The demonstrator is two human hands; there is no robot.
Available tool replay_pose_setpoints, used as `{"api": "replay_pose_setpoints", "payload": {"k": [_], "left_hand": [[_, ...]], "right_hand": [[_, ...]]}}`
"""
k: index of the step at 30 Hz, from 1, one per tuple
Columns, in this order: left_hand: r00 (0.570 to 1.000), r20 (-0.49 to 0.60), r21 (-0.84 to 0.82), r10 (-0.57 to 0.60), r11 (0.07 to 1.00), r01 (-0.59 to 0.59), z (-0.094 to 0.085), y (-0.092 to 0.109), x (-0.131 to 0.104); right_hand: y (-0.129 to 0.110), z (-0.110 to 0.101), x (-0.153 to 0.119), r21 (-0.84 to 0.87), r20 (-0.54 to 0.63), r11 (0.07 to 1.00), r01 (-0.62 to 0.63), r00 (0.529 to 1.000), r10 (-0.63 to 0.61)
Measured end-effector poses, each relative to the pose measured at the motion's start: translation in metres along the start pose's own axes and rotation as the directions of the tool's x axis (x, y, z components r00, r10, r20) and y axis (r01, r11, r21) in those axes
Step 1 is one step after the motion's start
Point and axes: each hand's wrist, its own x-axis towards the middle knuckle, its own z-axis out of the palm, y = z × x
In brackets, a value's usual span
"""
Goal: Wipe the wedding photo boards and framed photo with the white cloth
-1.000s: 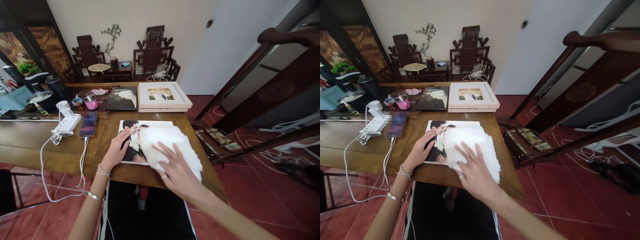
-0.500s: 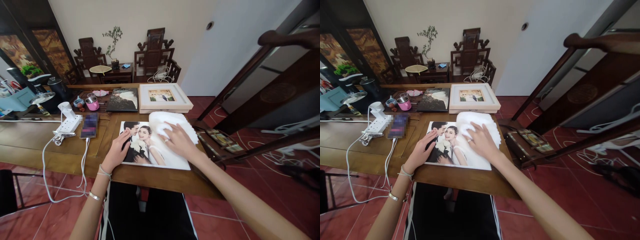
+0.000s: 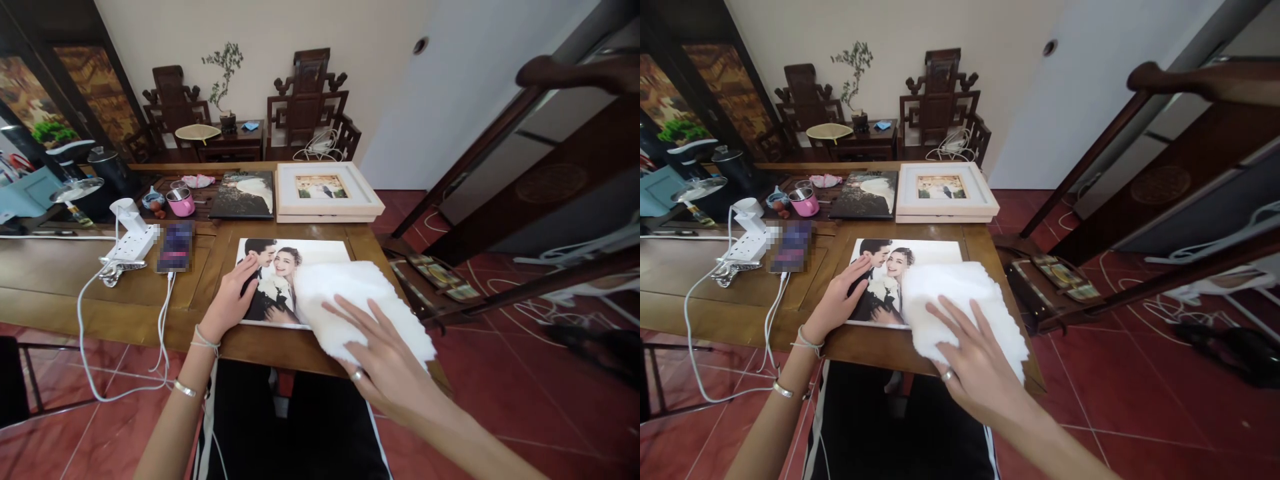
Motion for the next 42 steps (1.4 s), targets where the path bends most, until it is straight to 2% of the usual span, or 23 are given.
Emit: {"api": "replay_pose_setpoints", "payload": {"k": [2, 5, 13, 17, 21, 23, 28, 30, 32, 35, 39, 42], "left_hand": [[1.000, 0.003, -0.003, -0.002, 1.000, 0.002, 0.000, 0.001, 0.000], [1.000, 0.007, -0.002, -0.006, 1.000, 0.006, -0.001, 0.002, 0.000], [1.000, 0.012, 0.015, 0.004, 1.000, -0.004, -0.001, 0.000, 0.000], [1.000, 0.016, 0.015, 0.004, 1.000, -0.004, -0.001, 0.000, 0.000], [1.000, 0.015, 0.020, 0.011, 1.000, -0.011, -0.001, 0.000, 0.000], [1.000, 0.014, 0.022, 0.013, 1.000, -0.013, -0.001, -0.001, 0.000], [1.000, 0.010, 0.014, 0.011, 1.000, -0.011, 0.001, -0.002, -0.001], [1.000, 0.009, 0.016, 0.009, 1.000, -0.009, 0.001, -0.002, -0.001], [1.000, 0.007, 0.018, 0.006, 1.000, -0.006, 0.000, -0.002, -0.001], [1.000, 0.015, 0.017, 0.001, 1.000, -0.001, -0.001, 0.000, 0.000], [1.000, 0.017, 0.014, 0.003, 1.000, -0.003, -0.001, 0.001, 0.000], [1.000, 0.022, 0.012, 0.007, 1.000, -0.007, -0.001, -0.001, 0.000]], "right_hand": [[-0.002, -0.004, -0.003, 0.007, 0.016, 1.000, 0.026, 1.000, -0.026], [0.010, -0.004, 0.008, -0.001, 0.029, 0.999, 0.037, 0.999, -0.037], [0.073, 0.023, 0.084, -0.089, 0.034, 0.990, -0.108, 0.993, 0.111], [0.087, 0.029, 0.102, -0.076, 0.044, 0.989, -0.129, 0.990, 0.133], [0.068, 0.029, 0.080, -0.079, -0.015, 0.990, -0.116, 0.993, 0.115], [0.047, 0.025, 0.058, -0.059, -0.044, 0.994, -0.087, 0.995, 0.085], [-0.007, 0.008, 0.006, 0.016, -0.009, 1.000, 0.013, 1.000, -0.013], [-0.017, 0.003, -0.003, 0.036, 0.009, 0.997, 0.065, 0.998, -0.066], [-0.017, 0.003, -0.001, 0.050, 0.022, 0.994, 0.092, 0.995, -0.093], [0.000, 0.009, 0.022, 0.063, 0.044, 0.997, 0.053, 0.997, -0.056], [0.036, 0.023, 0.077, 0.034, 0.065, 0.999, -0.042, 0.997, 0.040], [0.053, 0.032, 0.116, -0.003, 0.123, 0.992, -0.127, 0.984, 0.127]]}}
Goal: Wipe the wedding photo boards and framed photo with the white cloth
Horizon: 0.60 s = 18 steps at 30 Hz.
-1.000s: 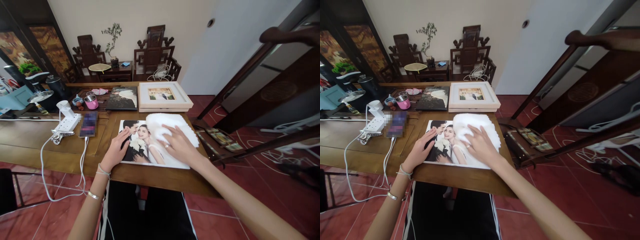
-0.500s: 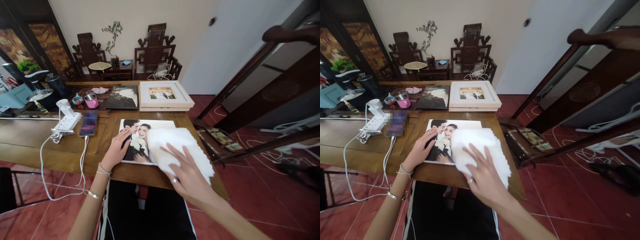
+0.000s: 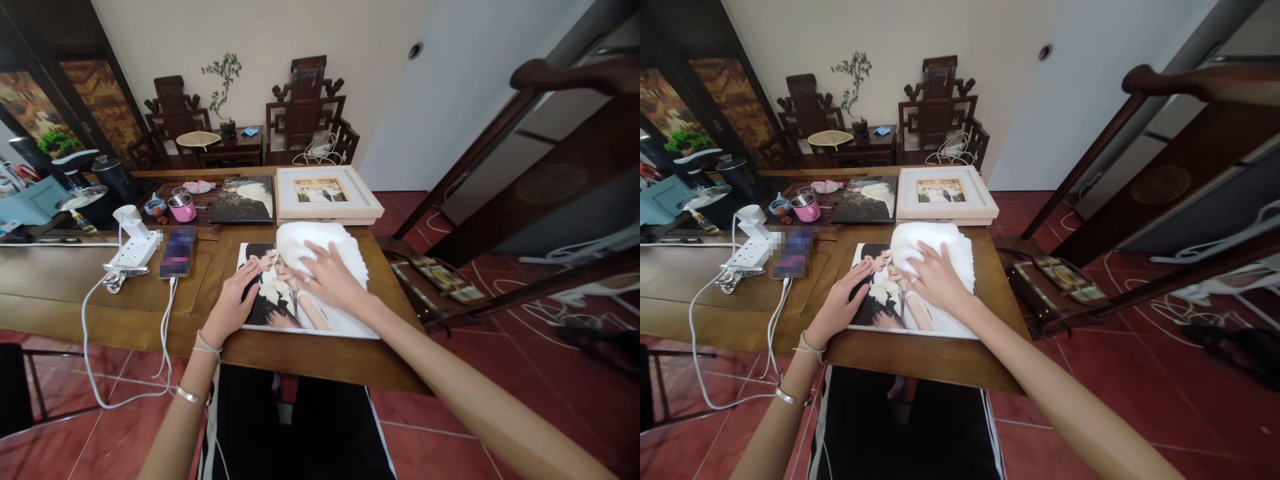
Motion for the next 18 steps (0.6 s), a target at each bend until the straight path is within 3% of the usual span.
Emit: {"api": "replay_pose_setpoints", "payload": {"k": [3, 5, 12, 15, 18], "left_hand": [[1.000, 0.002, -0.006, 0.007, 1.000, -0.007, 0.001, -0.002, 0.000], [1.000, -0.007, -0.015, 0.010, 1.000, -0.010, 0.001, -0.002, 0.000], [1.000, 0.002, -0.010, 0.009, 1.000, -0.009, 0.001, -0.002, 0.001], [1.000, -0.008, -0.021, 0.006, 1.000, -0.007, 0.000, -0.002, 0.000], [1.000, -0.005, -0.029, -0.010, 1.000, 0.010, 0.000, -0.001, 0.000]], "right_hand": [[-0.005, 0.004, 0.016, -0.006, 0.011, 0.999, -0.052, 0.999, 0.052], [-0.018, 0.006, 0.007, 0.004, 0.002, 0.999, -0.036, 0.999, 0.036], [-0.078, -0.005, -0.085, 0.136, 0.022, 0.975, 0.174, 0.984, -0.178], [-0.080, -0.012, -0.102, 0.145, 0.032, 0.966, 0.216, 0.974, -0.222], [-0.061, -0.013, -0.095, 0.112, 0.018, 0.974, 0.199, 0.979, -0.202]]}}
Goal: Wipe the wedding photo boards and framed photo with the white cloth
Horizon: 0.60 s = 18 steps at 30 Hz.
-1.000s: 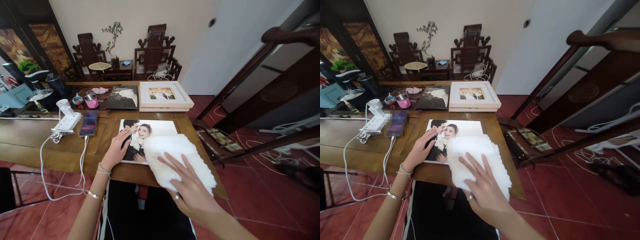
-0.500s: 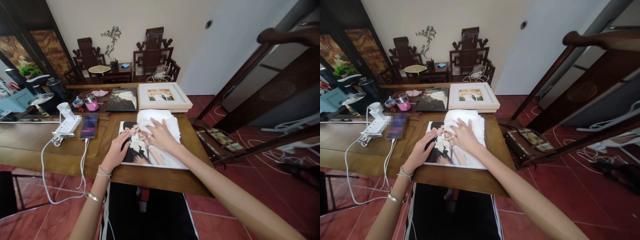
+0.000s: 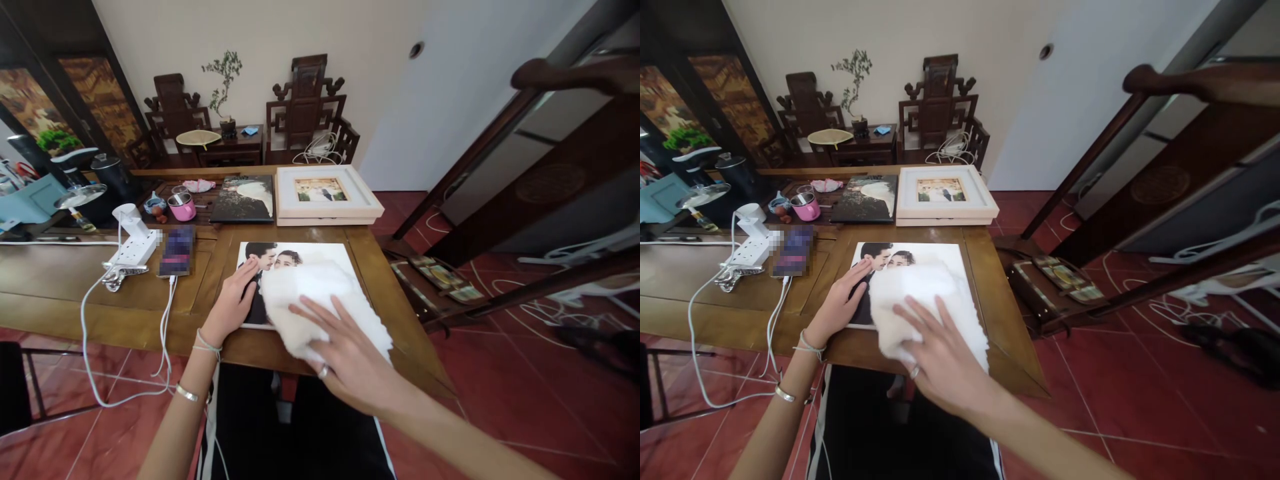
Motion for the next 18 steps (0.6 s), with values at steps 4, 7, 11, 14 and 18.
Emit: {"api": "replay_pose_setpoints", "payload": {"k": [4, 7, 11, 14, 18], "left_hand": [[1.000, 0.001, -0.002, -0.001, 1.000, 0.001, 0.001, -0.001, 0.000], [1.000, -0.008, -0.005, -0.009, 1.000, 0.009, 0.001, 0.000, 0.000], [0.998, -0.011, -0.032, -0.061, 0.998, 0.060, -0.001, 0.004, -0.001], [0.996, -0.068, -0.086, -0.060, 0.995, 0.054, -0.004, 0.007, -0.003], [0.989, -0.143, -0.100, -0.023, 0.995, 0.009, -0.006, 0.005, -0.005]], "right_hand": [[0.043, 0.002, 0.024, -0.098, -0.101, 0.987, -0.125, 0.988, 0.115], [0.064, 0.005, 0.045, -0.164, -0.140, 0.961, -0.222, 0.970, 0.200], [0.056, 0.006, 0.065, -0.145, -0.052, 0.966, -0.216, 0.976, 0.210], [0.033, 0.005, 0.063, -0.040, 0.053, 0.998, -0.046, 0.997, 0.048], [0.004, 0.001, 0.042, 0.110, 0.148, 0.980, 0.167, 0.972, -0.182]]}}
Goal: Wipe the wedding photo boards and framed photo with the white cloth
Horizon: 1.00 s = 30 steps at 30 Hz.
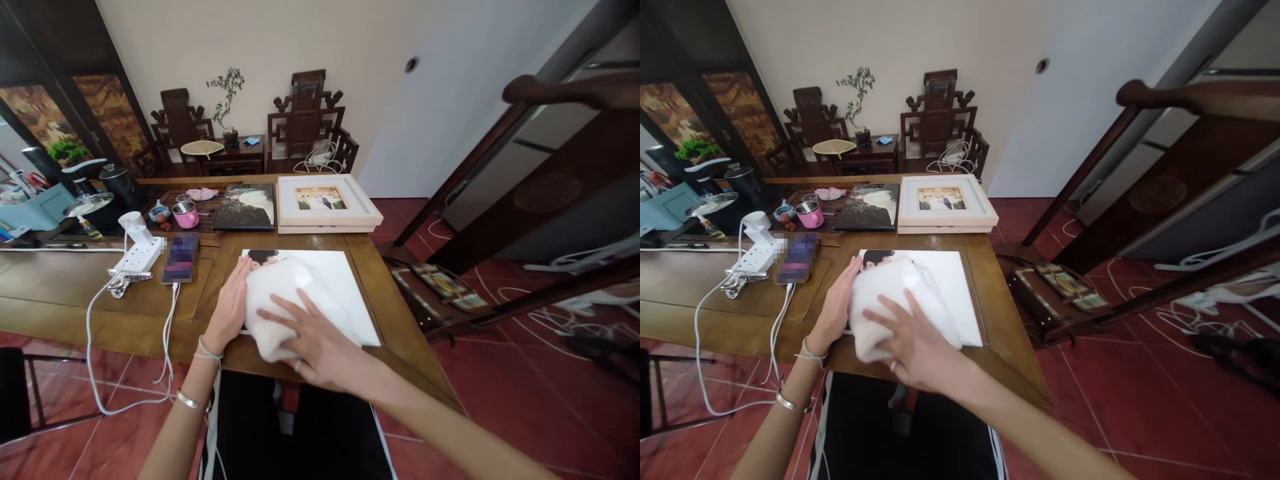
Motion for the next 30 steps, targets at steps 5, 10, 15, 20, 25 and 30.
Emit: {"api": "replay_pose_setpoints", "payload": {"k": [5, 10, 15, 20, 25, 30], "left_hand": [[0.999, 0.053, 0.019, -0.002, 1.000, 0.001, 0.001, -0.001, 0.001], [0.978, 0.207, 0.120, -0.039, 0.993, 0.014, 0.005, -0.001, 0.002], [0.984, 0.180, 0.164, -0.004, 0.986, -0.026, 0.008, -0.007, 0.001], [0.982, 0.190, 0.184, 0.008, 0.982, -0.044, 0.007, -0.008, 0.002], [0.984, 0.179, 0.189, 0.013, 0.981, -0.047, 0.007, -0.010, 0.003], [0.981, 0.196, 0.183, 0.004, 0.982, -0.041, 0.006, -0.007, 0.002]], "right_hand": [[-0.008, -0.006, -0.031, 0.050, 0.005, 0.998, 0.049, 0.999, -0.049], [0.032, -0.011, -0.043, -0.029, -0.151, 0.992, -0.125, 0.981, 0.119], [0.073, -0.012, 0.002, -0.015, -0.236, 0.937, -0.349, 0.912, 0.336], [0.075, -0.006, 0.076, 0.034, -0.229, 0.931, -0.364, 0.903, 0.362], [0.071, -0.002, 0.088, 0.032, -0.234, 0.946, -0.322, 0.918, 0.320], [0.089, -0.009, 0.036, 0.020, -0.272, 0.932, -0.361, 0.895, 0.353]]}}
